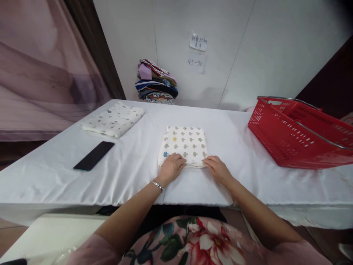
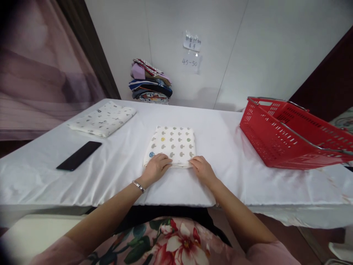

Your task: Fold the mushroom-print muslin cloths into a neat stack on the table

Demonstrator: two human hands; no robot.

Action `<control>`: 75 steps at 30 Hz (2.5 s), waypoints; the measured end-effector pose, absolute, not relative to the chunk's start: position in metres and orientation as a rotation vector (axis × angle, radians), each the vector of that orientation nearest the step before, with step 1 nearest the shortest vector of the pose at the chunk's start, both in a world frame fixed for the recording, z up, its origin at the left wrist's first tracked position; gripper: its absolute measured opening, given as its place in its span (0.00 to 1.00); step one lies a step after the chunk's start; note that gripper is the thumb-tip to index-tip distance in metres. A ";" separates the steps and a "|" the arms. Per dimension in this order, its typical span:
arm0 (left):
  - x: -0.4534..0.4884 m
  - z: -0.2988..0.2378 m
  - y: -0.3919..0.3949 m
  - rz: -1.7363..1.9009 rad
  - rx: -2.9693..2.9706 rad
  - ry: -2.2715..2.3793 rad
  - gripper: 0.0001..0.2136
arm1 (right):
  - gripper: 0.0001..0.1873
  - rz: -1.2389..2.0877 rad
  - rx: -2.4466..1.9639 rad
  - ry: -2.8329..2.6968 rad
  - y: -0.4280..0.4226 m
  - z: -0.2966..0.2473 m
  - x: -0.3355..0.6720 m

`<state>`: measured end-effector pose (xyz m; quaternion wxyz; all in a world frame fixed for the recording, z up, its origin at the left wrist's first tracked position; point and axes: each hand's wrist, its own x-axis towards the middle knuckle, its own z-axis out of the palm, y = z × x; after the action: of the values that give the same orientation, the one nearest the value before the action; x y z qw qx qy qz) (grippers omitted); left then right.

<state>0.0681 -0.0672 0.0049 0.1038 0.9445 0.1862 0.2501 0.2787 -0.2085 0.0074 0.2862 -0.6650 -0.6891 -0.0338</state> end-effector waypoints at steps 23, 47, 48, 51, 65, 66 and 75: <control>0.067 -0.004 -0.067 0.884 2.771 0.540 0.09 | 0.12 -0.251 -1.781 -1.959 -0.217 0.003 0.279; 0.069 -0.002 -0.068 0.877 2.751 0.575 0.09 | 0.10 -0.245 -1.799 -1.912 -0.209 0.000 0.279; 0.070 -0.002 -0.069 0.880 2.749 0.584 0.09 | 0.10 -0.268 -1.809 -1.930 -0.208 0.001 0.278; 0.073 0.000 -0.069 0.874 2.754 0.608 0.09 | 0.10 -0.325 -1.833 -1.975 -0.202 0.003 0.275; 0.082 0.000 -0.072 0.857 2.826 0.516 0.08 | 0.12 -0.316 -1.721 -1.958 -0.186 0.004 0.264; 0.082 0.000 -0.072 0.857 2.829 0.508 0.09 | 0.12 -0.314 -1.716 -1.953 -0.187 0.003 0.264; 0.081 0.001 -0.072 0.802 2.848 0.458 0.10 | 0.12 -0.261 -1.708 -1.962 -0.189 0.000 0.264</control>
<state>0.0814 -0.0718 0.0007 0.0737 0.9486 0.1526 0.2671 0.2640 -0.1889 0.0005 0.2604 -0.6308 -0.7245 -0.0965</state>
